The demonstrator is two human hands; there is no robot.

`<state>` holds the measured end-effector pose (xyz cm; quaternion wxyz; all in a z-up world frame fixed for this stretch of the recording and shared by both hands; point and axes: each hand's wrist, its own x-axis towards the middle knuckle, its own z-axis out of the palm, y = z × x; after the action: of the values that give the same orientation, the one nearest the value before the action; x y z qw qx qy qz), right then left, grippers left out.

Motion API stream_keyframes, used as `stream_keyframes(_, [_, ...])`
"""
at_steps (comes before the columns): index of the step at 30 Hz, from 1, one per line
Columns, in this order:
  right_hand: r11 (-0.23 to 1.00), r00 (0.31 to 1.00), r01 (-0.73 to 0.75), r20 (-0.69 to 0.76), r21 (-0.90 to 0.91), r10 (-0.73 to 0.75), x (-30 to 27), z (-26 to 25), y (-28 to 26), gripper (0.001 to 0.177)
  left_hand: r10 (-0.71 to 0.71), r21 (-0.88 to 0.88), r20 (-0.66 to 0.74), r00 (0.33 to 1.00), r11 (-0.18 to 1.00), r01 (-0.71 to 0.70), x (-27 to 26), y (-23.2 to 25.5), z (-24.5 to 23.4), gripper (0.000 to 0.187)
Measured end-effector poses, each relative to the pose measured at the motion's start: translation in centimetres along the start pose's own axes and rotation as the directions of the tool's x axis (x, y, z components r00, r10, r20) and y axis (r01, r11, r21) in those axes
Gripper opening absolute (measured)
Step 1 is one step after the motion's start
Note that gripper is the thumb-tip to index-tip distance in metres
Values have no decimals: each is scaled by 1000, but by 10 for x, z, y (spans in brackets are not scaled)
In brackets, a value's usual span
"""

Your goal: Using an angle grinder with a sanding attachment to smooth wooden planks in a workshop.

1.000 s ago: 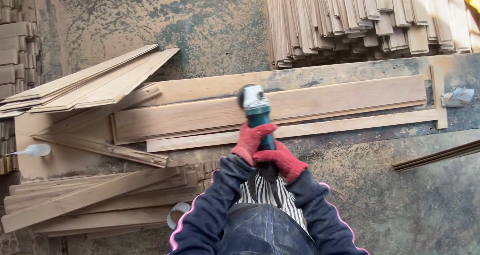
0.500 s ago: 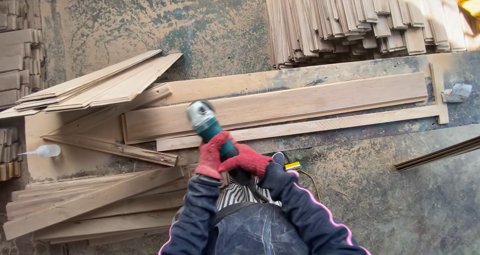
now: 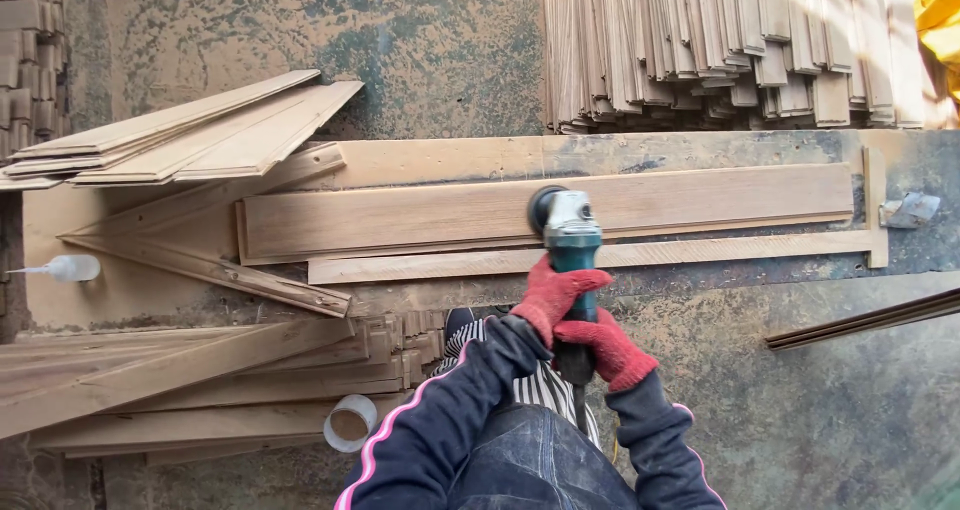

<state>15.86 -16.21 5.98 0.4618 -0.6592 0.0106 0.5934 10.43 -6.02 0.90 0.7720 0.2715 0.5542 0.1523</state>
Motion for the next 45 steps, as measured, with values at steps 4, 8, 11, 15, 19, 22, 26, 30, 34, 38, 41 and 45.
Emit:
stream_keyframes(4, [998,978,-43,202,-48,52,41,25,29,46,-21,-202,-129,991,979,-5,-4,11,-57,54])
stream_keyframes(8, [985,948,52,318,-167,3,30,57,7,55,-21,-197,-254,967,980,-31,1,9,-94,54])
stream_keyframes(11, [964,928,86,372,-251,14,33,52,4,59,-46,-256,-323,945,966,-40,-10,19,-85,52])
stream_keyframes(15, [981,969,13,245,-195,36,27,11,-4,52,-42,-228,-216,976,974,-8,13,-4,-34,54])
stream_keyframes(19, [1000,998,-14,53,28,13,13,-47,-12,46,-4,-198,3,1000,980,5,18,-21,40,59])
stream_keyframes(22, [995,1000,10,-24,103,-8,11,-95,-11,39,-2,2,83,997,1000,2,-1,-13,94,63])
stream_keyframes(26, [985,997,41,-72,167,-29,12,-128,-10,34,-45,114,108,993,993,33,34,-50,134,65])
stream_keyframes(30, [983,995,63,-83,175,-49,24,-132,1,33,-84,38,109,990,996,80,34,-43,129,69])
stream_keyframes(34, [991,996,72,-52,109,-67,-3,-74,-23,38,-38,114,27,999,993,35,19,-22,90,67])
stream_keyframes(38, [997,997,69,42,41,-70,7,-30,-9,46,-16,31,-73,997,999,19,8,-3,31,62])
stream_keyframes(41, [995,993,21,120,-99,-9,11,10,-4,42,9,-79,-129,992,997,-19,4,2,-18,66])
stream_keyframes(45, [982,962,-4,268,-190,56,18,75,-1,46,18,-247,-227,974,966,-75,-5,17,-92,60])
